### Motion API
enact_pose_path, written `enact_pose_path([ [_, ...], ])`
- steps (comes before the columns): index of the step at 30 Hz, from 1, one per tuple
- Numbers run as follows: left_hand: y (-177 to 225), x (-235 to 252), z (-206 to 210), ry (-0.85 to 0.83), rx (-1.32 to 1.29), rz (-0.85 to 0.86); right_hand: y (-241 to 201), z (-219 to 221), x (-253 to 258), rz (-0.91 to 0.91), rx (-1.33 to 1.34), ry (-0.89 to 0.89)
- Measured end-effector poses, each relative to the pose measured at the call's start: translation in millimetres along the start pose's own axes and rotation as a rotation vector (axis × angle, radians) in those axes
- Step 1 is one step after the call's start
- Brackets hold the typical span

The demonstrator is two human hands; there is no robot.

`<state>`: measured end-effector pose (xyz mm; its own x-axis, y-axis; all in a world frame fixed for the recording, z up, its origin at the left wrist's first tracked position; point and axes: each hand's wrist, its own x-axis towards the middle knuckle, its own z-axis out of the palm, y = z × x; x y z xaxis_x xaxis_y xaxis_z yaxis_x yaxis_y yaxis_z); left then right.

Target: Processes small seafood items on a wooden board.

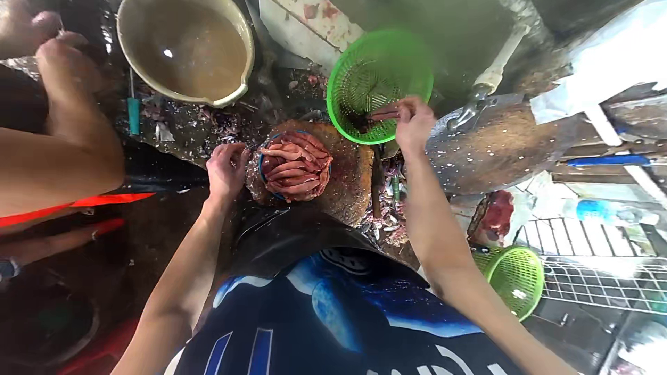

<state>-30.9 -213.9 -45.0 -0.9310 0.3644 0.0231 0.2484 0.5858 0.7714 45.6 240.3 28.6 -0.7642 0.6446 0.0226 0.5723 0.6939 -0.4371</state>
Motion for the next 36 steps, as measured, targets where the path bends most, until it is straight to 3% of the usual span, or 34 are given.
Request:
enact_pose_path([
  [3,3.4,-1.4,2.8,0.005,-0.094,-0.017,-21.2,-28.6,-23.7,-0.093,0.116,0.004],
  [7,14.9,0.9,11.5,-0.032,-0.511,-0.151,-73.4,-38.8,-68.7,-0.170,0.318,-0.154],
  [11,28.3,0.5,25.2,-0.269,-0.934,-0.328,-128.9,-2.3,-115.9,-0.218,0.435,-0.346],
  [13,33.9,-5.1,24.9,-0.411,-1.027,-0.309,-148.2,27.2,-132.7,-0.258,0.506,-0.390],
  [15,38.0,-11.0,22.2,-0.437,-1.053,-0.305,-156.9,58.6,-144.0,-0.249,0.548,-0.424],
  [17,32.5,-10.3,26.2,-0.318,-0.865,-0.264,-152.3,91.0,-148.0,-0.212,0.494,-0.443],
  [19,20.5,-3.7,36.4,-0.214,-0.434,-0.187,-141.1,114.0,-149.1,-0.213,0.312,-0.438],
  [22,5.9,2.6,48.9,-0.201,-0.096,-0.032,-120.9,124.4,-154.9,-0.325,0.072,-0.368],
  [30,-0.5,-3.3,48.4,-0.211,0.033,0.012,-103.6,119.6,-163.3,-0.417,0.069,-0.268],
  [36,-14.9,-6.3,47.6,-0.193,0.059,0.200,-98.1,133.4,-158.2,-0.624,-0.101,-0.271],
])
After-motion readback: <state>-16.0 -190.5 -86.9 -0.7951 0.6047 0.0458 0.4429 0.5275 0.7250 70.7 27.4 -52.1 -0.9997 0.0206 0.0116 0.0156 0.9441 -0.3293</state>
